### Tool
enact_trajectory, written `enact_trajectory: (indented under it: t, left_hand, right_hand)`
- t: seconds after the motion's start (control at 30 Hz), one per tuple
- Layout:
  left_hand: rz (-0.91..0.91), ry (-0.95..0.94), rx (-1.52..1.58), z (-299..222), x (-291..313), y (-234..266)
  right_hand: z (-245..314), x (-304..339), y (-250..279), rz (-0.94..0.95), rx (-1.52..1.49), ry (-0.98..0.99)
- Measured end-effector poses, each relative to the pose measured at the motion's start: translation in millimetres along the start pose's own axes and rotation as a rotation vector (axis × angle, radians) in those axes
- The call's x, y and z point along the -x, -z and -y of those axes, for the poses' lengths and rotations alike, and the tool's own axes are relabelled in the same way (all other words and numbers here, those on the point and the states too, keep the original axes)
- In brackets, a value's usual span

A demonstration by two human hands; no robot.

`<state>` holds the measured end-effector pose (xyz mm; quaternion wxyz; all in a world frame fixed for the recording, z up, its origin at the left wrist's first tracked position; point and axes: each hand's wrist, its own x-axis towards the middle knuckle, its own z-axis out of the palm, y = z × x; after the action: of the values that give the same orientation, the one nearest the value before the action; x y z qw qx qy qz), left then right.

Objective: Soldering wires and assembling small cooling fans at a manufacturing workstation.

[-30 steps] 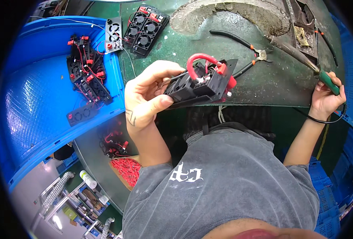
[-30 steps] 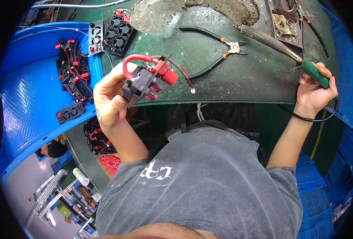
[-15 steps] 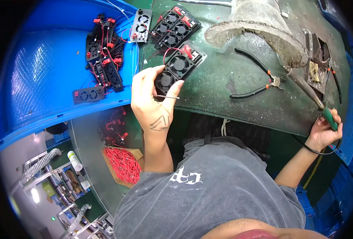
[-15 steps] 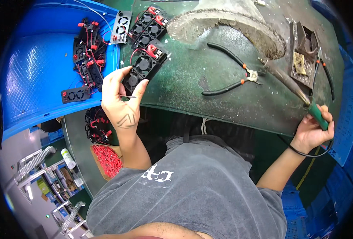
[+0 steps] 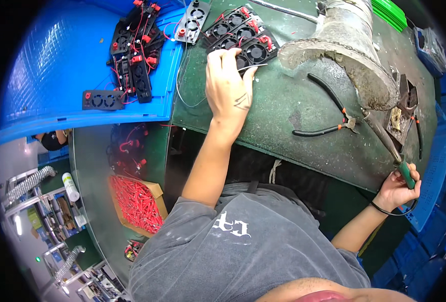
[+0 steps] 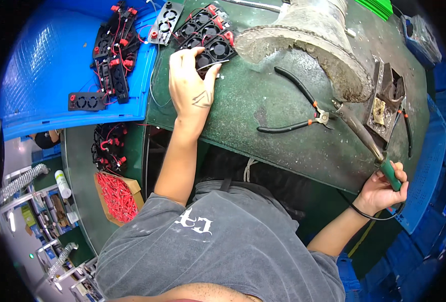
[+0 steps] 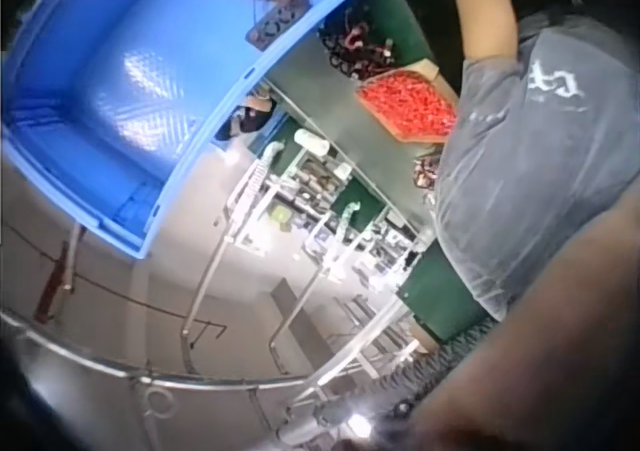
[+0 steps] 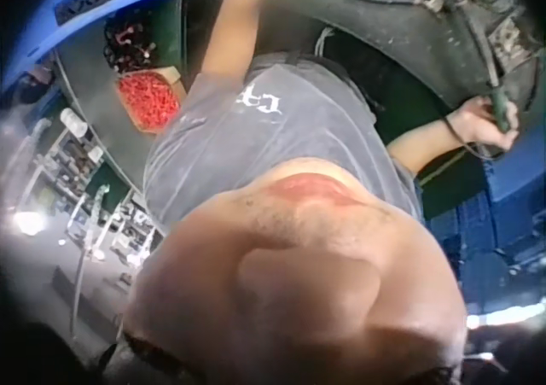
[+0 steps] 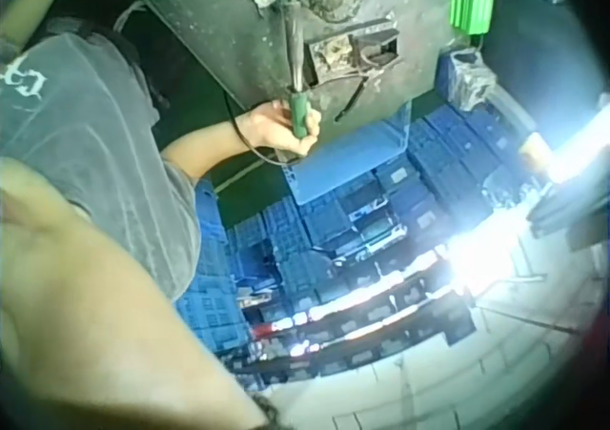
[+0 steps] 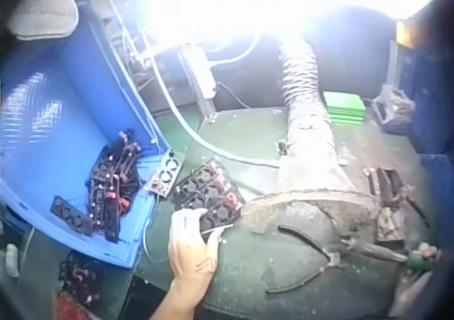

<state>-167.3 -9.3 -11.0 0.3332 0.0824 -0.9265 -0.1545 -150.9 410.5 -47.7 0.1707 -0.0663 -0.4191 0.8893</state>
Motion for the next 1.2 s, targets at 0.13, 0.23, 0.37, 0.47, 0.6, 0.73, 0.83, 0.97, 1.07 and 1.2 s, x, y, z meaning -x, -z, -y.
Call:
enact_trajectory:
  t: [0.13, 0.23, 0.37, 0.47, 0.6, 0.73, 0.83, 0.97, 1.07, 1.2]
  left_hand:
    - [0.009, 0.077, 0.130, -13.0, 0.6, 18.9]
    - [0.019, 0.019, 0.019, 6.0, 3.1, 41.5]
    - [0.099, 0.149, 0.066, 25.7, -24.2, 79.1]
    - [0.036, 0.042, -0.115, 42.1, -57.9, 97.4]
    - [-0.541, -0.117, -0.264, 22.9, -107.6, 126.2]
    - [-0.578, -0.426, -0.346, 10.6, -137.0, 116.9]
    - [-0.094, -0.390, -0.494, 27.8, -150.7, 90.8]
    - [0.345, 0.020, -0.897, 112.3, -165.0, 65.0]
    - [0.382, 0.053, -0.784, 87.0, -159.7, 34.6]
    - [0.460, 0.218, -0.778, 85.5, -149.6, 20.6]
  right_hand:
    - [3.8, 0.3, -4.5, 0.032, 0.009, 0.003]
    - [2.6, 2.0, -6.4, -0.018, 0.030, 0.030]
    - [3.2, 1.7, -3.1, 0.017, -0.013, 0.023]
    - [3.7, 0.7, -1.7, 0.049, -0.033, 0.016]
    - [-1.5, 0.8, -5.1, 0.016, -0.009, 0.009]
    - [0.3, 2.6, -5.5, -0.011, -0.017, 0.032]
    - [3.5, 4.3, -8.7, -0.063, 0.008, 0.050]
    - [1.4, 2.1, -12.1, -0.048, -0.023, 0.019]
    - [2.0, 3.5, -10.3, -0.087, -0.004, 0.028]
    - [2.2, 3.0, -7.2, -0.051, -0.023, 0.026]
